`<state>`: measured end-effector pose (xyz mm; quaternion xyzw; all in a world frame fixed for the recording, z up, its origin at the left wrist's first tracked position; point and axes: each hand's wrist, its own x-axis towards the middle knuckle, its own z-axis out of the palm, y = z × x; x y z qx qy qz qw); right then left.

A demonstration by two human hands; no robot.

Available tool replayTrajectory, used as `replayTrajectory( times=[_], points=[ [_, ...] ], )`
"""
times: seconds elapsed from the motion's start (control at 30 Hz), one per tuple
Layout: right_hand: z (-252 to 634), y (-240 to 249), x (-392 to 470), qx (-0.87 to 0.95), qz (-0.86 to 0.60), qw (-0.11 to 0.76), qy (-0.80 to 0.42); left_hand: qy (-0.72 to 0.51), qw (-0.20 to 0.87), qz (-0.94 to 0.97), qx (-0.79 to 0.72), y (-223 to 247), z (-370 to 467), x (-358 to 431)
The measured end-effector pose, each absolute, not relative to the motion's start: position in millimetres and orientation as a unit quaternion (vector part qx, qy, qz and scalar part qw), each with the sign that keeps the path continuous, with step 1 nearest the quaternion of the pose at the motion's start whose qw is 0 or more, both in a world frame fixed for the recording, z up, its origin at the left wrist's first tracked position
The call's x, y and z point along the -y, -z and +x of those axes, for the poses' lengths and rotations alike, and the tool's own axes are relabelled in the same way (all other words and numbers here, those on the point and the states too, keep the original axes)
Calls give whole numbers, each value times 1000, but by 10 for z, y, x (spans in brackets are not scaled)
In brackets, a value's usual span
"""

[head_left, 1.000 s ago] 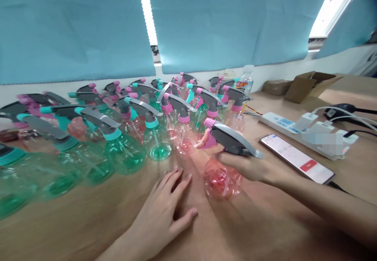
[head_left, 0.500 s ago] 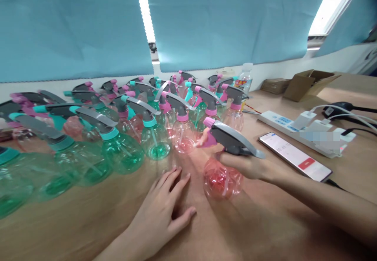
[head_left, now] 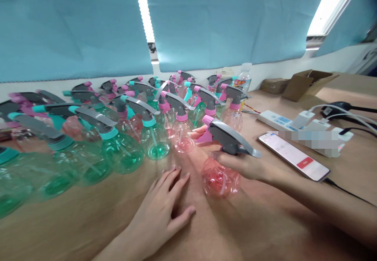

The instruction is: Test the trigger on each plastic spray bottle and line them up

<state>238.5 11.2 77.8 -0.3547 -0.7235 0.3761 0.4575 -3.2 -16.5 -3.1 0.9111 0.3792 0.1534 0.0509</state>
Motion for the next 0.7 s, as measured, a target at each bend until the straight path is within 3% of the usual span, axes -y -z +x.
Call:
replayTrajectory(
  times=[0.7],
  points=[
    [2405, -723, -141, 733, -347, 472, -346, -146, 37, 916, -371, 7, -17, 168]
  ],
)
